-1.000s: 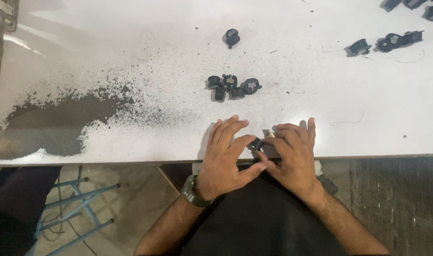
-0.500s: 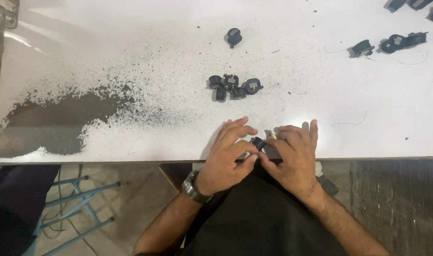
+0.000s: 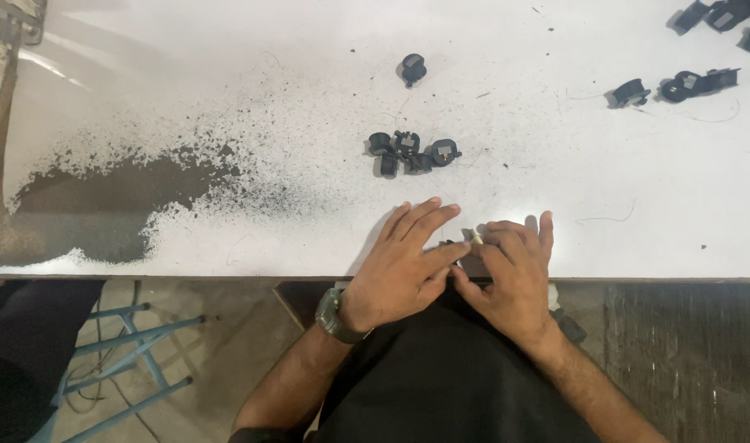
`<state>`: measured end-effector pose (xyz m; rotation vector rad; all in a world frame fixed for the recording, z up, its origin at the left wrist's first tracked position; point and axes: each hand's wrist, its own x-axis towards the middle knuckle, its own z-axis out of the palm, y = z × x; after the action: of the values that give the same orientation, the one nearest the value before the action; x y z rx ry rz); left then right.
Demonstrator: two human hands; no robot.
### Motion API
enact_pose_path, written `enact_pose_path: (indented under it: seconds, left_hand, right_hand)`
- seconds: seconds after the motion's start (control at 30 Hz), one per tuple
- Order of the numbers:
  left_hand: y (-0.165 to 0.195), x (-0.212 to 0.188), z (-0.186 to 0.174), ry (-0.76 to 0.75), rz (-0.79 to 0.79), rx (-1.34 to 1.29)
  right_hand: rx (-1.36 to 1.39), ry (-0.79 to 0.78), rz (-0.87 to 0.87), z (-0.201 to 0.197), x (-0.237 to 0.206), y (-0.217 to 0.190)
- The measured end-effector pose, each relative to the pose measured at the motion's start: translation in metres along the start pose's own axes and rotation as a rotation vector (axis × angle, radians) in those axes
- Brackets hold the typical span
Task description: The person sits at a white workbench and assembles small black plastic components one at a time, fitting parts together by hand and using a small hand tool to press or adjust each piece, then sets the finished assembly aside and picks up the next part.
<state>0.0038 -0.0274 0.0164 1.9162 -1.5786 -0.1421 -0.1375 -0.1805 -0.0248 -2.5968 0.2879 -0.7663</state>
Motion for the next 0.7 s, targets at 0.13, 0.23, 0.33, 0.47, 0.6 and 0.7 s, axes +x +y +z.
enact_pose_path:
  seconds: [0.13, 0.23, 0.33, 0.47, 0.6, 0.7]
  left_hand:
    - [-0.002, -0.003, 0.008, 0.05, -0.002, -0.133]
    - [-0.004, -0.015, 0.002, 0.102, -0.066, -0.198]
    - [-0.004, -0.027, -0.013, 0.115, -0.137, 0.009]
    - [0.011, -0.035, -0.023, 0.195, -0.088, 0.043]
    - [0.024, -0.025, -0.008, 0.183, -0.037, 0.116]
    - [0.021, -0.017, 0.007, 0.18, -0.099, 0.205]
  right_hand:
    - [0.006, 0.0, 0.006, 0.0, -0.001, 0.001]
    - [0.009, 0.001, 0.013, -0.001, -0.002, -0.001]
    - [0.007, 0.013, 0.025, -0.001, 0.0, -0.003]
    - [-0.037, -0.048, 0.029, -0.003, 0.001, -0.006]
    - [0.069, 0.067, 0.01, -0.005, -0.008, -0.005]
    - [0.149, 0.152, -0.05, -0.002, -0.017, -0.001]
